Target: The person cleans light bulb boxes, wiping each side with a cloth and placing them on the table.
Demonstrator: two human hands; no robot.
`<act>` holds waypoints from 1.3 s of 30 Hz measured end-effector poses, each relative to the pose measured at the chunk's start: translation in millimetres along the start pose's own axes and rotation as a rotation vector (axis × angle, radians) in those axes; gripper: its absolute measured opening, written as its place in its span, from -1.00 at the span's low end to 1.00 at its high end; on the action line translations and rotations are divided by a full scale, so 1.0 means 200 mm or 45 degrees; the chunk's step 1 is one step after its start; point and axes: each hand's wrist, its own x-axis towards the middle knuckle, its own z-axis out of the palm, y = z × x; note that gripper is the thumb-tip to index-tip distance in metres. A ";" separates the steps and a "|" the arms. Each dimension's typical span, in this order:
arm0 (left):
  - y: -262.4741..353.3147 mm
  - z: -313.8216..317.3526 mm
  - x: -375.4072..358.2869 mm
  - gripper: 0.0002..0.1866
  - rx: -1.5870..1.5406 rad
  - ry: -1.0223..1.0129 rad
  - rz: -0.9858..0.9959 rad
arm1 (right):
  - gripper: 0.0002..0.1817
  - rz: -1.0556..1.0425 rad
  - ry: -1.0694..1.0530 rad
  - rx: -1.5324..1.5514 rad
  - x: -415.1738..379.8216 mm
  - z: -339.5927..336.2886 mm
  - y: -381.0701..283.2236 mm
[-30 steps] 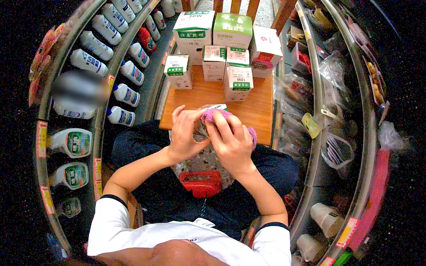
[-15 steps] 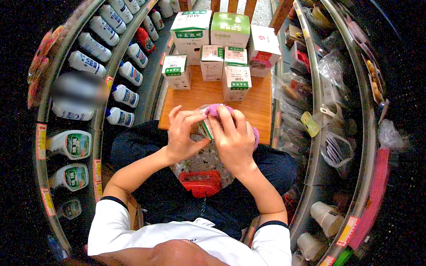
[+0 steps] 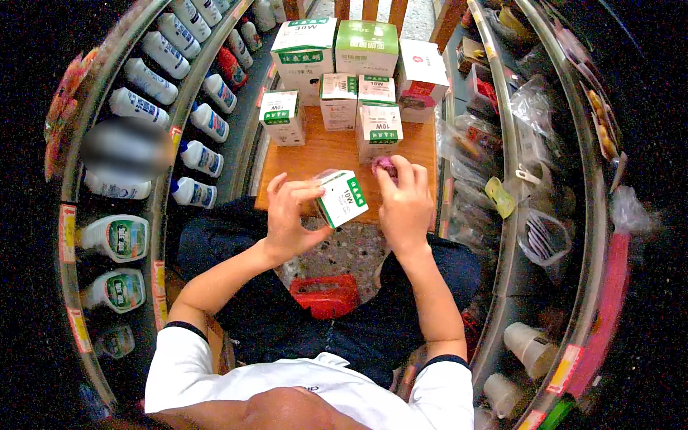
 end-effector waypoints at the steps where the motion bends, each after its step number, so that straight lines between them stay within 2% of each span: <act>1: 0.00 0.00 -0.01 -0.23 0.002 -0.007 -0.004 | -0.65 -0.021 0.055 0.045 0.00 0.00 0.01; 6: -0.01 -0.02 0.00 -0.25 -0.021 0.023 -0.049 | -0.62 -0.256 0.318 0.341 -0.02 -0.08 -0.07; 11: -0.01 -0.01 0.01 -0.29 -0.050 0.082 -0.051 | -0.70 -0.506 0.243 0.380 -0.11 -0.03 -0.17; 25: -0.01 -0.01 0.03 -0.24 0.001 0.062 -0.075 | -0.66 -0.234 0.179 0.027 -0.09 0.01 -0.15; 29: -0.03 -0.02 0.02 -0.24 0.031 0.049 -0.088 | -0.68 -0.042 0.102 -0.065 -0.05 0.04 -0.07; 32: -0.04 -0.05 0.04 -0.26 0.050 0.016 -0.121 | -0.64 0.032 0.129 0.185 -0.04 0.02 0.01; 35: -0.09 -0.07 0.05 -0.25 -0.033 -0.035 -0.280 | -0.65 0.128 0.141 0.626 -0.05 0.03 0.06; 38: -0.13 -0.06 0.04 -0.23 -0.285 -0.075 -0.498 | -0.68 0.250 0.101 0.906 -0.04 0.01 0.06; 39: -0.13 -0.07 0.06 -0.23 -0.379 -0.078 -0.553 | -0.69 0.228 0.076 0.891 -0.04 -0.01 0.06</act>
